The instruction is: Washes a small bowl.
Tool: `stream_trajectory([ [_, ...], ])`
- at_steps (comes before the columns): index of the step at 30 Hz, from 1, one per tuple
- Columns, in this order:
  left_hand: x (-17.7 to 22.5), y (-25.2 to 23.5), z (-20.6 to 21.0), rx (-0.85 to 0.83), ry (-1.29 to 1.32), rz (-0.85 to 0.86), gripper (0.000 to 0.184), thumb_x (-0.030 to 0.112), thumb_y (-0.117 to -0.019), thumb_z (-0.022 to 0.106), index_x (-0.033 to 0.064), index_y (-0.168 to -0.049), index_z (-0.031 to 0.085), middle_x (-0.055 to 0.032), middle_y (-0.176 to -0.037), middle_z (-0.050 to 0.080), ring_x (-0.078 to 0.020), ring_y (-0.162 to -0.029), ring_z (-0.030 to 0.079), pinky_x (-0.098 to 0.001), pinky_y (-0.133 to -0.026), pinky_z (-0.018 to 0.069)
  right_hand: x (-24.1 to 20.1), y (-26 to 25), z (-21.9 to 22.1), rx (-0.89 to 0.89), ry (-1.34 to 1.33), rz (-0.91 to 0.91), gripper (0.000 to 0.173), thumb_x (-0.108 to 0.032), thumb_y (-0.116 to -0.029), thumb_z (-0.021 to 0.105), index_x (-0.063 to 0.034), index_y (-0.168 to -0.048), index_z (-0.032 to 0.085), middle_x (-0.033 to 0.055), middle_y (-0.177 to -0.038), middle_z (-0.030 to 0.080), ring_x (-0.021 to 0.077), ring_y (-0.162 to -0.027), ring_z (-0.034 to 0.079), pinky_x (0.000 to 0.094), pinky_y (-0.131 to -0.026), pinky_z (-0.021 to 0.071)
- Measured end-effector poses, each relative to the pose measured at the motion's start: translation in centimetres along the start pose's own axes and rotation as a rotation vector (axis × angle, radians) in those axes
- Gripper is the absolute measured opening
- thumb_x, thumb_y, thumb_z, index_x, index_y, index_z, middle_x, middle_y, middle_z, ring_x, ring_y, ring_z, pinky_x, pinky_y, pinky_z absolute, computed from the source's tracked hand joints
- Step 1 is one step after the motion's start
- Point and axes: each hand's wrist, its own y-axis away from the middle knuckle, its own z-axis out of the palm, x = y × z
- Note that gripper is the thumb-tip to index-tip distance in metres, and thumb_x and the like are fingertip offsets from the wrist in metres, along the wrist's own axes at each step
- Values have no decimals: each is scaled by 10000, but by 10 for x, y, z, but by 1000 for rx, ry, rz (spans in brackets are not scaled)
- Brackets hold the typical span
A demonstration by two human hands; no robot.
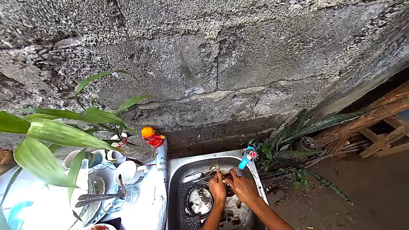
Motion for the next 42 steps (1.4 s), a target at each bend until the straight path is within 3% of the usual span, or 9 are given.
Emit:
stream_trajectory([
  [2, 0, 9, 5, 16, -15, 44, 557, 327, -1086, 454, 43, -620, 562, -88, -594, 525, -268, -638, 570, -514, -666, 458, 5, -10, -2, -4, -47, 92, 727, -605, -1066, 299, 7, -1278, 629, 262, -1182, 687, 426, -1165, 651, 594, -966, 499],
  [7, -7, -2, 2, 39, 46, 32, 527, 317, -1082, 476, 29, -666, 622, -110, -642, 584, -280, -684, 605, -536, -711, 479, -6, 7, 7, 20, -18, 3, 748, -642, -1039, 359, -99, -1552, 394, 243, -1071, 717, 445, -1044, 694, 603, -898, 528],
  [11, -8, -5, 2, -28, 407, 83, 504, 218, -1073, 481, 82, -589, 509, 3, -548, 466, -117, -532, 484, -333, -572, 440, 47, -25, -5, -94, -363, 33, 665, -491, -1109, 287, 47, -1296, 629, 287, -1220, 661, 411, -1162, 638, 589, -1022, 466],
  [14, -3, -7, 5, -45, 663, 30, 412, 197, -1090, 440, 13, -773, 629, -34, -669, 585, -104, -644, 586, -308, -669, 521, 72, -24, 1, -177, -728, -129, 477, -435, -1101, 379, -25, -1157, 617, 22, -726, 462, 118, -555, 430, 304, -531, 391],
  [18, 0, -13, 12, -316, 738, -382, 714, 584, -1079, 282, 24, -1510, 391, -259, -1371, 551, -351, -1210, 568, -544, -1009, 474, 76, -14, 10, 49, -798, -237, 477, -293, -928, 746, -15, -1290, 607, 145, -1115, 688, 184, -974, 663, 376, -916, 548],
  [23, 5, -1, 9, -579, 1135, -728, 761, 732, -984, 333, 136, -1439, 462, -205, -1231, 640, -344, -1002, 674, -485, -847, 571, 71, -7, 34, 190, -632, -286, 384, -66, -967, 611, 1, -1345, 603, 218, -1330, 622, 304, -1217, 613, 445, -1062, 480],
  [26, -19, -4, 6, -554, 1293, -634, 653, 589, -1053, 369, 145, -1532, 367, -216, -1454, 522, -404, -1259, 580, -566, -1010, 510, 67, 13, 5, -62, -620, -229, 695, -16, -1001, 501, -12, -1623, 191, 230, -1636, 305, 312, -1464, 409, 435, -1197, 357],
  [32, -23, -1, 2, -512, 1338, -514, 627, 600, -1060, 297, 150, -1479, 425, -187, -1367, 589, -353, -1198, 616, -558, -949, 533, 33, 16, -28, -72, -187, -58, 451, -239, -1119, 366, -112, -1546, 435, 192, -1106, 718, 340, -1013, 709, 514, -980, 524],
  [42, -24, 2, 9, -486, 1261, -179, 673, 490, -1006, 539, 220, -1574, 300, -167, -1454, 521, -308, -1240, 584, -510, -955, 535, -20, -1, -25, 4, 271, 39, 367, -8, -1026, 444, 15, -1375, 554, 279, -1197, 676, 453, -1109, 673, 585, -893, 546],
])
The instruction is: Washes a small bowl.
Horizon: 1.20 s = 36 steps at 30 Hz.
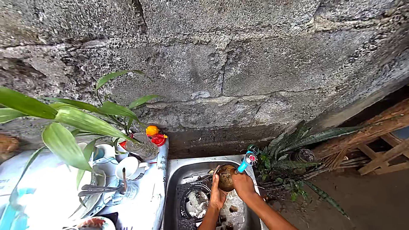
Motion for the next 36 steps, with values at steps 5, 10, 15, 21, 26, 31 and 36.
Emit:
stream_trajectory([
  [5, 0, -7, 2, -16, -238, 193, 991, 635, -780, 724, 115, -1545, 367, -95, -1451, 538, -139, -1200, 584, -331, -944, 525, -19, -2, 16, -149, -343, -8, 407, -246, -1071, 449, -41, -1396, 584, 234, -1371, 611, 402, -1289, 580, 603, -1043, 467],
  [10, 3, -8, 1, 3, -214, 178, 867, 522, -826, 712, 105, -1518, 397, -108, -1409, 566, -158, -1172, 607, -339, -919, 546, -25, 0, 25, -106, -250, 58, 393, -219, -1076, 438, -54, -1411, 557, 246, -1266, 666, 432, -1189, 641, 610, -950, 517],
  [15, 7, -9, 2, 24, -309, 115, 622, 394, -972, 518, 111, -1515, 404, -103, -1405, 554, -143, -1132, 599, -326, -896, 530, -25, -7, 31, -147, -472, 43, 453, -309, -1081, 458, -24, -1420, 554, 237, -1389, 596, 395, -1308, 568, 580, -1075, 453],
  [21, 30, -3, 11, -10, -412, -78, 712, 207, -936, 643, 167, -1565, 311, -186, -1421, 531, -295, -1151, 619, -476, -907, 560, -5, -9, 27, -50, -73, 77, 343, -49, -1033, 450, 17, -1331, 606, 288, -1185, 685, 476, -1101, 668, 629, -876, 532],
  [26, 48, 6, 3, -136, -333, -219, 882, 58, -887, 676, 164, -1572, 131, -155, -1315, 567, -245, -1027, 659, -419, -823, 579, -2, -11, 18, -78, -160, 60, 409, -195, -1072, 439, -60, -1449, 523, 270, -1272, 655, 449, -1203, 630, 612, -972, 500],
  [31, 8, 10, -1, -3, 21, -128, 956, 390, -777, 838, 123, -1514, 291, -101, -1270, 616, -180, -1079, 639, -381, -892, 564, -1, -25, 50, -117, -583, -108, 565, -194, -971, 646, 61, -1449, 485, 281, -1414, 565, 397, -1347, 533, 559, -1138, 399],
  [36, 17, 6, 11, 221, 138, -159, 493, 529, -1071, 356, 137, -1277, 573, -101, -1074, 696, -211, -926, 694, -384, -754, 590, -7, -6, 47, -138, -324, -79, 410, -312, -1094, 437, -55, -1368, 600, 249, -1245, 674, 423, -1203, 635, 607, -1001, 491],
])
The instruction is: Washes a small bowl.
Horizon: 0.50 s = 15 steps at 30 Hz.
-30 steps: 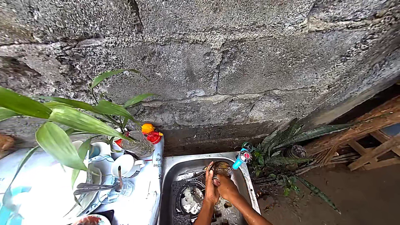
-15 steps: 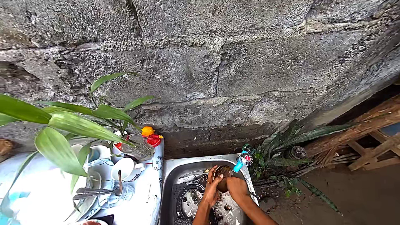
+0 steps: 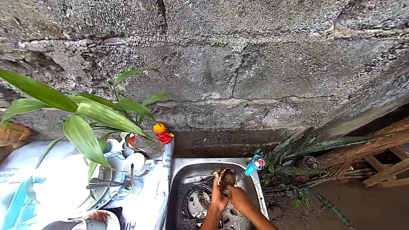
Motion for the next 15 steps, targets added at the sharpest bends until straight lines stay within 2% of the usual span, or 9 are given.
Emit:
stream_trajectory([
  [1, 4, 0, 1, 44, -12, -32, 527, 567, -1056, 356, 137, -1254, 588, -119, -1046, 697, -242, -885, 698, -407, -708, 593, -1, 4, -5, 32, 138, 30, 393, -302, -1103, 411, -78, -1362, 605, 250, -1204, 690, 438, -1155, 656, 619, -943, 513],
  [3, 8, 2, 2, 40, -39, -92, 544, 564, -1054, 376, 134, -1335, 554, -161, -1164, 666, -321, -1009, 673, -508, -804, 578, 2, 3, -16, 111, 332, 87, 395, -133, -1082, 401, -102, -1456, 524, 266, -1164, 694, 469, -1076, 680, 617, -862, 542],
  [4, 8, 2, 4, 23, -59, -101, 526, 541, -1061, 391, 133, -1356, 542, -162, -1202, 651, -326, -1049, 658, -519, -839, 567, 1, 0, -20, 129, 369, 116, 440, -76, -1065, 404, -117, -1496, 478, 262, -1170, 694, 467, -1073, 684, 605, -858, 547],
  [5, 6, 2, 5, 16, -87, -95, 491, 516, -1065, 402, 129, -1324, 557, -149, -1166, 656, -300, -1016, 660, -485, -821, 569, -1, 0, -19, 125, 350, 136, 448, -64, -1055, 423, -113, -1498, 473, 262, -1193, 688, 465, -1094, 678, 608, -877, 544],
  [7, 6, -2, 9, 3, -125, -67, 444, 496, -1067, 408, 127, -1214, 606, -104, -1032, 691, -223, -894, 680, -386, -734, 575, -8, 4, -9, 86, 190, 120, 363, -124, -1041, 482, -35, -1377, 586, 270, -1208, 682, 461, -1132, 661, 624, -919, 524],
  [9, 8, -6, 9, -22, -87, -47, 460, 517, -1067, 382, 134, -1173, 615, -85, -977, 697, -192, -849, 685, -360, -706, 576, -10, 1, -3, 34, 56, 66, 374, -263, -1077, 458, -57, -1350, 610, 247, -1223, 680, 427, -1177, 647, 608, -972, 508],
  [11, 8, -6, 9, 6, -92, -69, 482, 545, -1055, 384, 135, -1129, 625, -87, -925, 694, -194, -785, 684, -350, -640, 573, -5, -2, -3, 66, 96, 63, 378, -274, -1082, 448, -73, -1365, 598, 252, -1198, 687, 440, -1148, 655, 622, -942, 512],
  [14, 16, -4, 10, -11, -138, -104, 469, 495, -1070, 400, 114, -1274, 582, -132, -1097, 679, -259, -966, 673, -428, -803, 573, 0, -8, -13, 145, 210, 134, 451, -172, -1061, 464, -103, -1507, 465, 265, -1188, 690, 459, -1102, 676, 619, -897, 531],
  [15, 16, -4, 9, -10, -148, -103, 451, 484, -1069, 413, 116, -1264, 586, -125, -1081, 681, -248, -948, 674, -416, -793, 573, -2, -7, -11, 126, 158, 128, 434, -190, -1065, 464, -90, -1487, 487, 262, -1198, 688, 449, -1122, 671, 609, -921, 527],
])
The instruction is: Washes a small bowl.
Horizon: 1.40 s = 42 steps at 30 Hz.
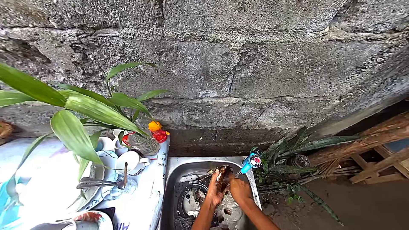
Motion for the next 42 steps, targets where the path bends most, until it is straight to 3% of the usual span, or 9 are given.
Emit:
stream_trajectory([
  [3, 2, -4, -2, -26, -10, 38, 450, 511, -1069, 378, 137, -1133, 619, -74, -904, 697, -161, -732, 679, -304, -592, 561, -3, -2, 7, -115, -212, -102, 407, -307, -1086, 463, -24, -1345, 600, 265, -1238, 664, 427, -1194, 632, 605, -1012, 482],
  [7, 15, 0, 0, -34, -41, 24, 461, 465, -1084, 383, 107, -1323, 545, -148, -1125, 669, -279, -978, 675, -448, -822, 579, 7, -1, 0, 56, -22, 4, 448, -286, -1108, 366, -117, -1502, 497, 251, -1199, 695, 450, -1118, 671, 616, -920, 516],
  [11, 25, -3, 4, -70, -121, 51, 455, 483, -1081, 350, 124, -1219, 595, -102, -1002, 704, -205, -838, 698, -354, -671, 586, 4, -2, 9, -61, -260, -99, 443, -343, -1098, 440, -52, -1408, 562, 260, -1217, 675, 432, -1168, 646, 609, -998, 492],
  [15, 25, -3, 7, -96, -105, 44, 435, 421, -1096, 382, 108, -1368, 513, -143, -1157, 659, -249, -990, 670, -404, -827, 579, 10, -3, 5, 33, -262, -11, 481, -372, -1106, 392, -47, -1414, 567, 257, -1209, 688, 425, -1163, 657, 595, -990, 497],
  [18, 24, -6, 8, -113, -121, 57, 446, 462, -1086, 344, 124, -1246, 587, -99, -1021, 710, -194, -853, 703, -345, -689, 592, 6, -2, 8, -66, -356, -122, 442, -333, -1090, 467, 0, -1354, 586, 273, -1218, 662, 424, -1169, 637, 595, -1023, 472],
  [25, 12, -6, 6, -78, -121, 22, 506, 524, -1075, 344, 118, -1219, 611, -95, -1002, 710, -188, -844, 696, -343, -700, 582, 1, 5, 3, -96, -252, -83, 432, -335, -1086, 456, -36, -1366, 594, 259, -1254, 661, 425, -1201, 631, 609, -1008, 486],
  [34, 17, -1, -17, -247, 24, -12, 704, 639, -1053, 174, 154, -1504, 414, -167, -1399, 585, -333, -1256, 592, -527, -1024, 507, 25, 15, 2, 230, -469, -82, 424, -98, -1066, 406, 78, -1444, 483, 298, -1345, 597, 400, -1265, 594, 501, -1116, 432],
  [39, 9, 5, -1, -95, 197, 42, 835, 798, -955, 211, 170, -1407, 523, -161, -1252, 667, -320, -1092, 673, -527, -852, 578, 27, 15, 44, 204, -866, -329, 425, -103, -1035, 514, -52, -1453, 571, 168, -1179, 727, 220, -918, 711, 397, -893, 566],
  [42, 4, 8, 1, -52, 276, 81, 675, 661, -1012, 337, 109, -1317, 578, -186, -1152, 698, -339, -1011, 703, -542, -804, 595, 21, 18, 53, 0, -1076, -322, 410, -100, -1015, 554, -75, -1421, 600, 39, -872, 659, 61, -595, 511, 255, -530, 436],
])
